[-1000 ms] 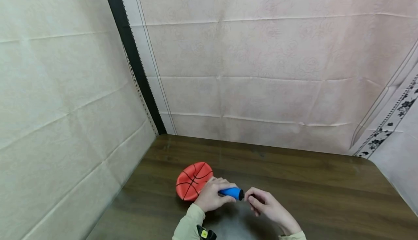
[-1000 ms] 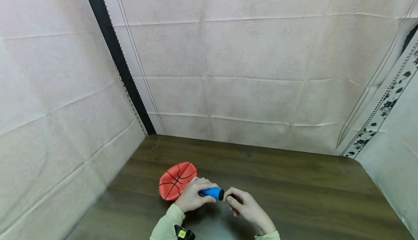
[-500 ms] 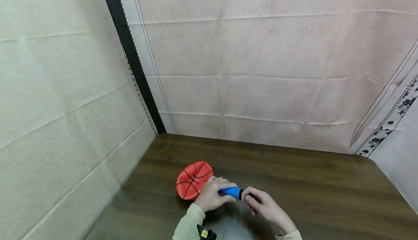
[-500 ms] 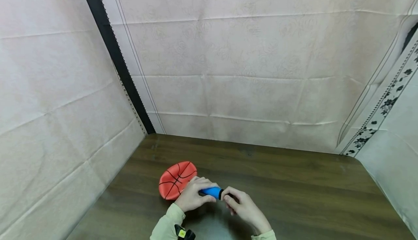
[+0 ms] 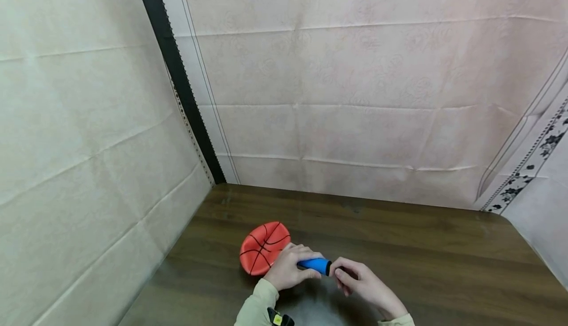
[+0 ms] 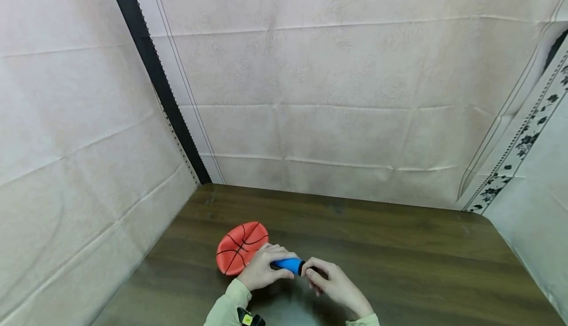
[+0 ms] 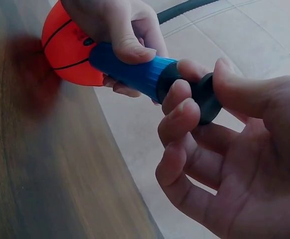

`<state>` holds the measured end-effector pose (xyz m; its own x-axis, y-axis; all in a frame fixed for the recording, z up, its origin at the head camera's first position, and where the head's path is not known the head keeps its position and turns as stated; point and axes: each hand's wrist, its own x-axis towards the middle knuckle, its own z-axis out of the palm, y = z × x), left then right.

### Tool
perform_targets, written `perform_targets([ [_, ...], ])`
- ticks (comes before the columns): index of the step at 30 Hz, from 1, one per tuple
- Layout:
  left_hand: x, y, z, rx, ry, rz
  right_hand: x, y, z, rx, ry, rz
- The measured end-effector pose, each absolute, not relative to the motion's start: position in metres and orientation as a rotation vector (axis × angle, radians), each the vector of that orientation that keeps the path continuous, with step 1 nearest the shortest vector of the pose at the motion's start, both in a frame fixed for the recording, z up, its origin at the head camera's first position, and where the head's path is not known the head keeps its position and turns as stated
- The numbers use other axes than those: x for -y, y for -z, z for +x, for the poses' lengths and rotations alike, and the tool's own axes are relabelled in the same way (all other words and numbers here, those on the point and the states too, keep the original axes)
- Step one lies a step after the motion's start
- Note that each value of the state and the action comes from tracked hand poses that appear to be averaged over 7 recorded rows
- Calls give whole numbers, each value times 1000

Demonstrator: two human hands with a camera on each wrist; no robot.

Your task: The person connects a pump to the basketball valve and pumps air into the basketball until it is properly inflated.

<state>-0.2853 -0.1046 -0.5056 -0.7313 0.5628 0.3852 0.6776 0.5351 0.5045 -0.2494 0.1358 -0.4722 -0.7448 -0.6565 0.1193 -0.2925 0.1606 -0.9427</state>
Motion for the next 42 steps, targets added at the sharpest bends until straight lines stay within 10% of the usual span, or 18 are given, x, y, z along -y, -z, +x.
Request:
perform_targets([
  [42,110,500,-288,2550,1061,-1184,-151,456,-244,-2057,1593,-879],
])
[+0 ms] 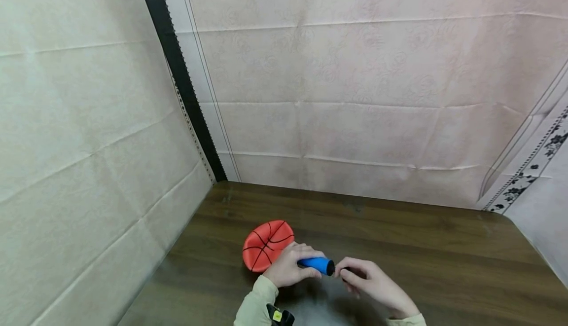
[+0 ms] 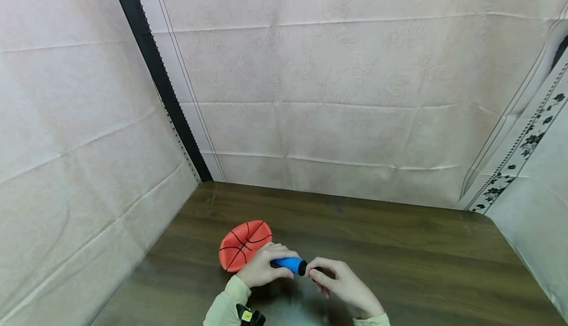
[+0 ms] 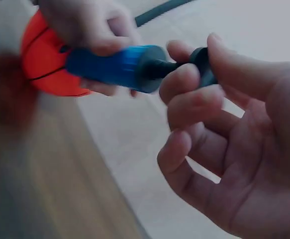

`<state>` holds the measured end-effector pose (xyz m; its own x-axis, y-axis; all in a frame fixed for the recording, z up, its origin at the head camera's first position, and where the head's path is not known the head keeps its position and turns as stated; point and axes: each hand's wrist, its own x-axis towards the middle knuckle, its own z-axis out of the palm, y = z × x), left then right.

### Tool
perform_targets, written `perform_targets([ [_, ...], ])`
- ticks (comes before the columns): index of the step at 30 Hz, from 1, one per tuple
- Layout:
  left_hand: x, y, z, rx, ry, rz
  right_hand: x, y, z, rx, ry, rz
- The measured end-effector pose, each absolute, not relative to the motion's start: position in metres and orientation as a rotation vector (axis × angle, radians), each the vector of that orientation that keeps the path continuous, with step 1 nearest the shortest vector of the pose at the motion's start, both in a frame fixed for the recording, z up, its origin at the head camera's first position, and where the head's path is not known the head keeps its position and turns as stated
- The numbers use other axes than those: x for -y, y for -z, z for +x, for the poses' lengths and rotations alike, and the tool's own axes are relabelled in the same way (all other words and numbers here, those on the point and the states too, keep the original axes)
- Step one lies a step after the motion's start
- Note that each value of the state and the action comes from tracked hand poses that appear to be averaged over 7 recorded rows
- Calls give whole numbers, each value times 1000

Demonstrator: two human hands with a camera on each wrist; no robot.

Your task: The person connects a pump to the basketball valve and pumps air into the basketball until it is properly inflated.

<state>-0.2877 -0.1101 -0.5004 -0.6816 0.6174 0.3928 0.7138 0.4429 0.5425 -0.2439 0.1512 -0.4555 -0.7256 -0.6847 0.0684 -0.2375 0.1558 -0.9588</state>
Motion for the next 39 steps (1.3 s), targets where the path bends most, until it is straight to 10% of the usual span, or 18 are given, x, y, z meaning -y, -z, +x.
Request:
perform_targets([
  [39,116,501,-287,2516,1123,-977,-172,445,-235,-2001,1849,-886],
])
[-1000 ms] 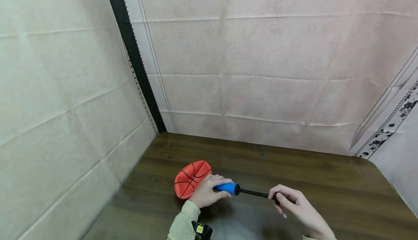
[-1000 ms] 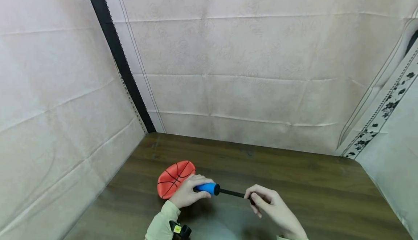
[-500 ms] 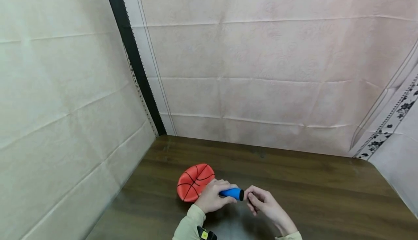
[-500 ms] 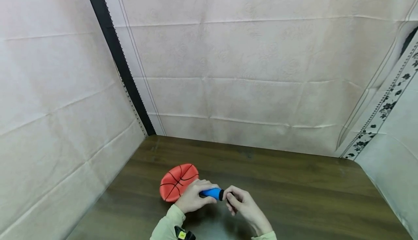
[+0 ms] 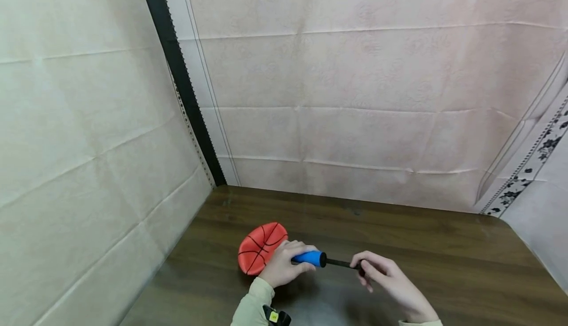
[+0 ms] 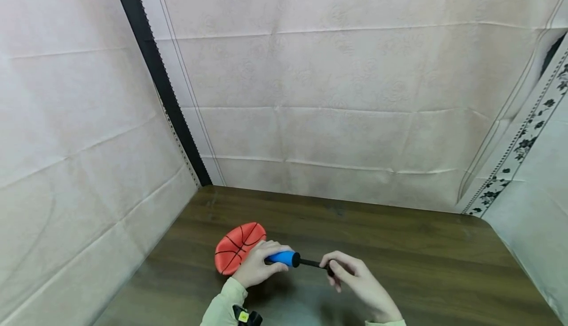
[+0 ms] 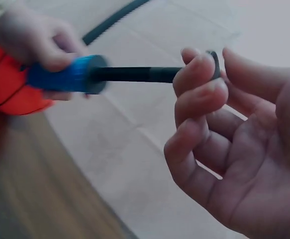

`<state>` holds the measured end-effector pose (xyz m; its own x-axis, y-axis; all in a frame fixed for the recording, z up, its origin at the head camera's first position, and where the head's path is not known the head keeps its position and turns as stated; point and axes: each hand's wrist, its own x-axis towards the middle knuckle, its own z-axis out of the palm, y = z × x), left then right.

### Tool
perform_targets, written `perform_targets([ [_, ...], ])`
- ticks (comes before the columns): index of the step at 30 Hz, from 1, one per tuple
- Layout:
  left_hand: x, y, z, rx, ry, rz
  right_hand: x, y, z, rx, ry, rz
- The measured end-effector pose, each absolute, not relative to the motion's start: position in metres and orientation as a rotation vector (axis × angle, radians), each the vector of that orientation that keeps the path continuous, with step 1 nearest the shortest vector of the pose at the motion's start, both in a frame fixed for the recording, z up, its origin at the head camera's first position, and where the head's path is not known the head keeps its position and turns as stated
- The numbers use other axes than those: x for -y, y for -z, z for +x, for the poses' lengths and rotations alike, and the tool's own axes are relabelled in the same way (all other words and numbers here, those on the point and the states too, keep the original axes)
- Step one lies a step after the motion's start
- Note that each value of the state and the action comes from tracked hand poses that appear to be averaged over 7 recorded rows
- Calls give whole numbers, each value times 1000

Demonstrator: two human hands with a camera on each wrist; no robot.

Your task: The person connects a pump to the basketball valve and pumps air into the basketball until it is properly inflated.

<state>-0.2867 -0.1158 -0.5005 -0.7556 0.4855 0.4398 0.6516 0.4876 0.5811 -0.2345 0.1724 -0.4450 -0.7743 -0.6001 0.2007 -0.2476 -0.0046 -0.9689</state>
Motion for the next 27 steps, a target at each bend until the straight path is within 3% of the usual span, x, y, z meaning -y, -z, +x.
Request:
perform_targets([
  [6,113,499,-286,2539,1095,-958,-180,444,-235,-1932,1941,-956],
  [18,99,500,-286,2580,992,-991,-132,479,-255,-1961,1946,-875],
  [27,111,495,-285,2545,1103,-989,-157,452,-241,-1998,1876,-708],
])
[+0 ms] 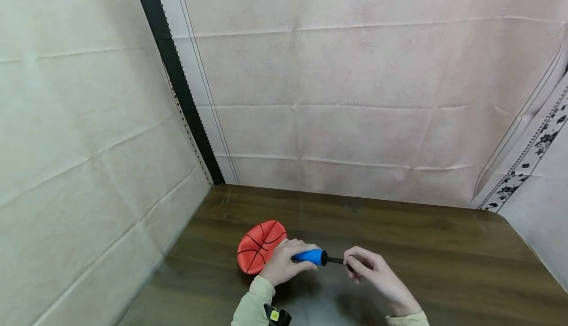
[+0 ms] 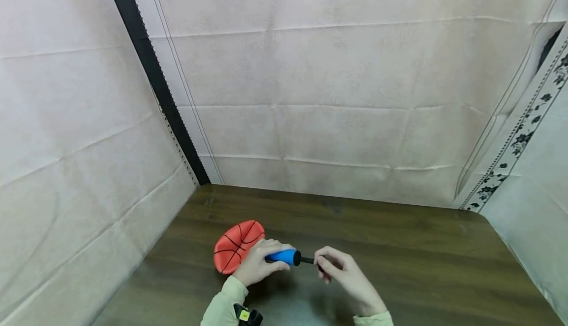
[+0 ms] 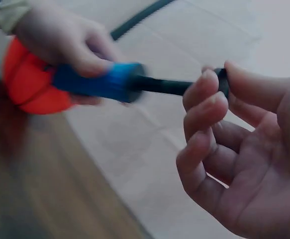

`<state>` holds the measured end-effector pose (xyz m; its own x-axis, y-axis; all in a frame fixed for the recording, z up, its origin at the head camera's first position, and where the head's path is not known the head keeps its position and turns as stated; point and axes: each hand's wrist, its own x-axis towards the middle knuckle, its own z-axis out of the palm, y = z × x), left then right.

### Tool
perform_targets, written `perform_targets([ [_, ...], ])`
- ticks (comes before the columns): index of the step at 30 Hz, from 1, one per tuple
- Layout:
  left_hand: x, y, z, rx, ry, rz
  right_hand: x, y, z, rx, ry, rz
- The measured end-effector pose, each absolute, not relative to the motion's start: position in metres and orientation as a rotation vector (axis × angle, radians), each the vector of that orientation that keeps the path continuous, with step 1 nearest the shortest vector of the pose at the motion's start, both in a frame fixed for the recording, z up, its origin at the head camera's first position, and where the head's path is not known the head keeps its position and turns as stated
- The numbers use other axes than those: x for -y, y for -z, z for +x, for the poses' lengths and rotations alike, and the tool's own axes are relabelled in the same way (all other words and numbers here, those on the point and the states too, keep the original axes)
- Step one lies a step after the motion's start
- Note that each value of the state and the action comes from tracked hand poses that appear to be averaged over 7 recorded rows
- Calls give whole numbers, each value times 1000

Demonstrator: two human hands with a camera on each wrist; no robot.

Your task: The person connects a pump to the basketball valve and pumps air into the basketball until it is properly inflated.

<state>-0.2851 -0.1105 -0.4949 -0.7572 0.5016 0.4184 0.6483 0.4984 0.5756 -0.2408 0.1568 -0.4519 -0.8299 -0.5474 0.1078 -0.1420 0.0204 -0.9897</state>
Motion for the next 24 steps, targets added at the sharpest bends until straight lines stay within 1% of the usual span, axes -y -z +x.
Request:
perform_targets([
  [5,116,492,-286,2526,1067,-924,-183,440,-232,-2026,1988,-841],
  [8,115,494,-286,2533,1049,-934,-186,442,-232,-1989,2035,-878],
  [15,107,498,-284,2540,1091,-1019,-155,460,-244,-1813,1973,-759],
  [20,104,499,-284,2552,1014,-1032,-134,473,-250,-1812,1963,-740],
  [24,104,500,-284,2553,995,-1030,-126,476,-250,-1796,1981,-721],
])
